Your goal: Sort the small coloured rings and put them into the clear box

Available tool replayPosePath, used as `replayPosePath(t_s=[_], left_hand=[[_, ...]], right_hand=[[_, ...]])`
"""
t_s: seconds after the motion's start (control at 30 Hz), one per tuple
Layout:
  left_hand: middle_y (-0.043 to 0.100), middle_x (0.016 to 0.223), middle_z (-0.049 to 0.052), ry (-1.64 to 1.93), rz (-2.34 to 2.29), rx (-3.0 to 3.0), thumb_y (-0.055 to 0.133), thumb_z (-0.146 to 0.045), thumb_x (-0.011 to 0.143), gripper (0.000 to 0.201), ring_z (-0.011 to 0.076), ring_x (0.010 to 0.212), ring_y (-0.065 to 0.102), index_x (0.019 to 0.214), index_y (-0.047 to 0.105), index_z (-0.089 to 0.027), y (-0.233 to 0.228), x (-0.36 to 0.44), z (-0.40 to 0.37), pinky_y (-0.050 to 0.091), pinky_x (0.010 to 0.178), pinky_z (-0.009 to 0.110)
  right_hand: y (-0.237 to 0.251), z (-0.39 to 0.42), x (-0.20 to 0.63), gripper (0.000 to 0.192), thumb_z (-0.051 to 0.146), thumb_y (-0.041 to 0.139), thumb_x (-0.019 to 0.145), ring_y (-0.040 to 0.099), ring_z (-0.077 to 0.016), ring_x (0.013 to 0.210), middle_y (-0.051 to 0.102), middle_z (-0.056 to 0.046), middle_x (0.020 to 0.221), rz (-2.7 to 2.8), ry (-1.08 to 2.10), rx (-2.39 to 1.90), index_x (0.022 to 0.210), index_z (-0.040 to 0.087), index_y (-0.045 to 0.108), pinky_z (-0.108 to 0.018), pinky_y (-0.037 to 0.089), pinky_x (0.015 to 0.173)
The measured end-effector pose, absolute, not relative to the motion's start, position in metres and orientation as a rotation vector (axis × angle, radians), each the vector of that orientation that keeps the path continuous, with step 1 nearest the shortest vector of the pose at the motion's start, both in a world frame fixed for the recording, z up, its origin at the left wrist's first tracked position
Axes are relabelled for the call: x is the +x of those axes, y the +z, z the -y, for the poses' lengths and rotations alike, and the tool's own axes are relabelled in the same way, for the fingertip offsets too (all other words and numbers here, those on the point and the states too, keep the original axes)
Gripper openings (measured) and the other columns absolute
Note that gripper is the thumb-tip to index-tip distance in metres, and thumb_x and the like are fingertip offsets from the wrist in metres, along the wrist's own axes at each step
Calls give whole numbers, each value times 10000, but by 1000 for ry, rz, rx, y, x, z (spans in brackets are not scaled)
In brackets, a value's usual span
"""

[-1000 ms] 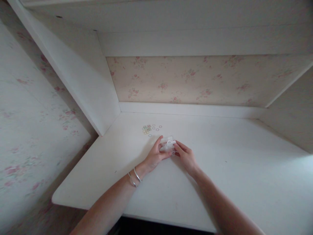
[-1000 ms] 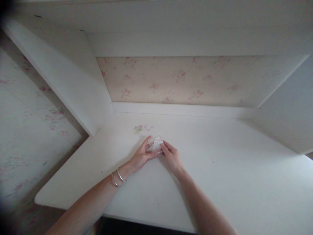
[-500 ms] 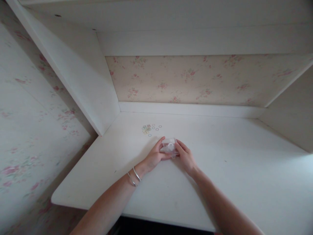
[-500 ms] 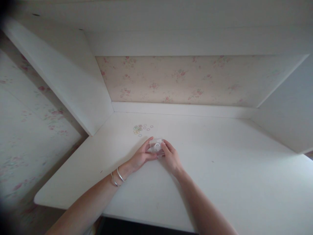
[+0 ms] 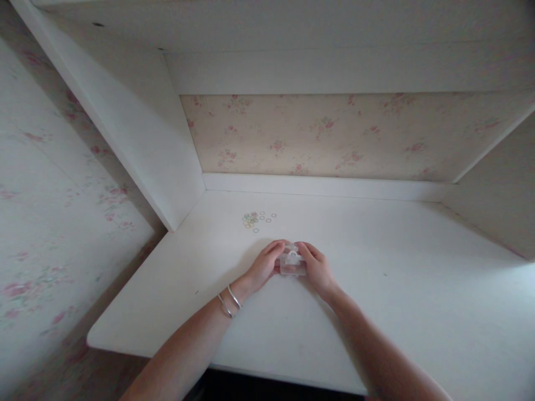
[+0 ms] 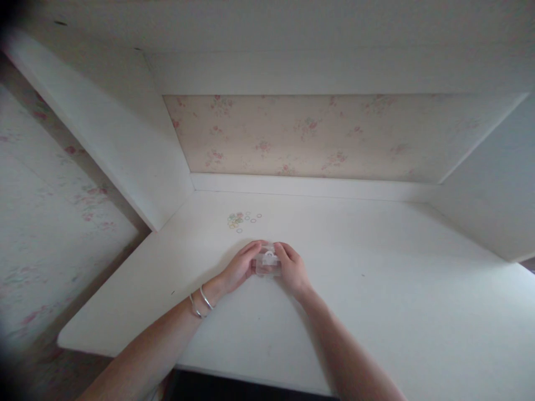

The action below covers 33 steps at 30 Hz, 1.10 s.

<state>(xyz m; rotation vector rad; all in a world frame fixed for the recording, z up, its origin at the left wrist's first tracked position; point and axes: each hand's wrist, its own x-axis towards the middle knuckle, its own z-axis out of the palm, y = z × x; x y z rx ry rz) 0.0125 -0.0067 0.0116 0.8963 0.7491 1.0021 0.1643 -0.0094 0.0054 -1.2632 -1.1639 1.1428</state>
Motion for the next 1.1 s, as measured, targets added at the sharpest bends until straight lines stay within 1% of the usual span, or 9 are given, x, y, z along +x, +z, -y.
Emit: replayPosePath(t_s=[0.13,0.3,0.43,0.53,0.6,0.67,0.73,0.8,1.1], left_hand=[[623,1038,79,1007,-731,913,570,-437,832,362,191,825,627,1096,578,-189,12,11,7,553,675,330],[615,1101,90,1043,-770,936,559,-463,836,384,202,846,637,1123,561,-208,11,14,9,556,671,329],[590,1162,99,1056,-830,952,560,-486,832,480,206,875,637,1239,498,-241,13,16,12,556,663,325],[579,1165,99,1032,-831,932,635,-446,791,565,196,877,639,1287,448,-248,14,16,13,557,697,342],[609,1089,88,1007,-836,929,692,-399,754,585,180,876,634,1265,471,-222,14,16,12,547,760,349],[636,1027,82,969,-839,958,700,-390,749,524,168,876,630,1204,536,-188,15,16,12,526,816,346],[649,1034,90,943,-828,1010,667,-414,773,433,169,903,624,1120,606,-161,15,16,11,503,855,337],[650,1068,95,935,-810,1059,635,-431,794,389,176,951,614,1063,644,-150,16,16,11,483,883,327],[663,1056,89,949,-794,1112,622,-439,797,390,200,999,598,1056,654,-149,15,15,11,450,912,346]], right_hand=[[5,9,164,515,624,553,744,564,-189,756,671,-54,836,1195,1136,-1261,924,161,688,-260,410,632],[4,7,165,467,589,530,786,564,-186,788,667,-44,864,1224,1128,-1260,957,179,674,-262,414,668],[5,7,164,471,593,528,786,566,-181,750,656,-40,844,1160,1110,-1268,975,184,665,-262,431,647],[6,6,165,477,602,538,773,564,-175,711,638,-35,818,1058,1127,-1225,984,187,645,-260,451,610],[7,5,167,470,599,544,772,563,-167,709,627,-30,827,991,1132,-1203,993,193,627,-251,459,587],[6,4,168,461,591,551,773,569,-165,734,622,-29,852,946,1120,-1201,1006,198,613,-250,474,591],[5,2,170,462,588,554,775,578,-170,760,624,-33,875,935,1111,-1197,1022,201,604,-259,490,604],[2,1,170,473,595,551,774,586,-176,761,628,-36,878,942,1128,-1185,1039,206,597,-269,501,603],[-3,1,169,512,617,525,780,593,-185,785,630,-52,946,989,1126,-1191,1104,225,585,-275,514,583]])
